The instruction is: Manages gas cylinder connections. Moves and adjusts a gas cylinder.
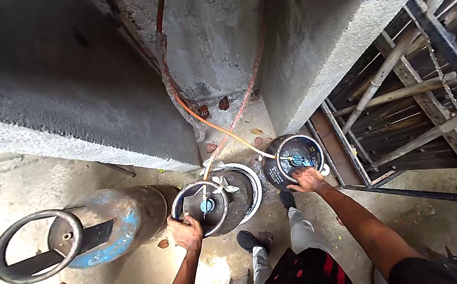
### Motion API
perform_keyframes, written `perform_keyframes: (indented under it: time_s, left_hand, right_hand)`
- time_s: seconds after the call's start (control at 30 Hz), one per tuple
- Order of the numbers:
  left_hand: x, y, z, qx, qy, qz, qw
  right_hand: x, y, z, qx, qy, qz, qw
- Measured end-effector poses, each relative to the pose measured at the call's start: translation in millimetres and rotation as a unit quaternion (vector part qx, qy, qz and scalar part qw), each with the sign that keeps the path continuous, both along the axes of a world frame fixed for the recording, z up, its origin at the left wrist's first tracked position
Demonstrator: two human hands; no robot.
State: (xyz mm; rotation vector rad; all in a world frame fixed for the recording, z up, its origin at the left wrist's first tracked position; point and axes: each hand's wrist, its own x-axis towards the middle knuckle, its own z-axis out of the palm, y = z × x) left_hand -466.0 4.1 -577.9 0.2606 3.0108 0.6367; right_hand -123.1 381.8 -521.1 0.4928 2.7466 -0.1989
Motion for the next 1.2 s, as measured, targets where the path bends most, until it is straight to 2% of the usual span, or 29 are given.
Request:
perform_keyframes:
  time_s: [0.13,0.2,0.33,0.4,0.43,0.53,0.63,0.7,0.8,0.9,0.97,1.07,1.2]
  left_hand:
    - [-3,-7,3,-0.007,-0.027,-0.038,0.999]
    - [-2,-4,6,-0.017,-0.043,-0.022,0.999]
    - [12,16,12,-0.083,0.011,0.015,0.996]
    - [29,52,34,-0.045,0.092,-0.061,0.993]
    - [44,76,48,-0.009,0.103,-0.119,0.988]
    - [97,158,76,0.076,0.013,-0.289,0.954]
    - [140,233,72,0.112,-0.045,-0.421,0.899]
    - [155,283,71,0.150,-0.073,-0.475,0.864]
    - [155,347,75,0.129,-0.126,-0.521,0.834]
    - [146,393,83,0.049,-0.154,-0.569,0.806]
    - [146,406,80,0.021,-0.176,-0.575,0.799]
    - [154,404,61,0.094,-0.208,-0.527,0.819]
    - [164,405,57,0.104,-0.203,-0.481,0.847]
  right_hand:
    - [3,-2,0,-0.006,0.026,-0.013,1.000]
    - [4,-1,1,-0.007,0.034,-0.017,0.999]
    - [7,-3,-3,-0.007,0.050,-0.035,0.998]
    - [7,-3,-5,-0.009,0.057,-0.046,0.997]
    - [8,-4,-6,-0.010,0.062,-0.050,0.997]
    - [9,-5,-4,-0.022,0.067,-0.058,0.996]
    - [8,-5,-1,-0.022,0.066,-0.067,0.995]
    - [9,-6,-1,-0.021,0.071,-0.068,0.995]
    - [9,-5,-3,-0.025,0.080,-0.067,0.994]
    - [9,-4,-3,-0.031,0.100,-0.075,0.992]
    - [9,-5,-6,-0.032,0.131,-0.117,0.984]
    - [7,-6,-8,-0.037,0.162,-0.180,0.969]
    - [6,-7,0,-0.046,0.119,-0.169,0.977]
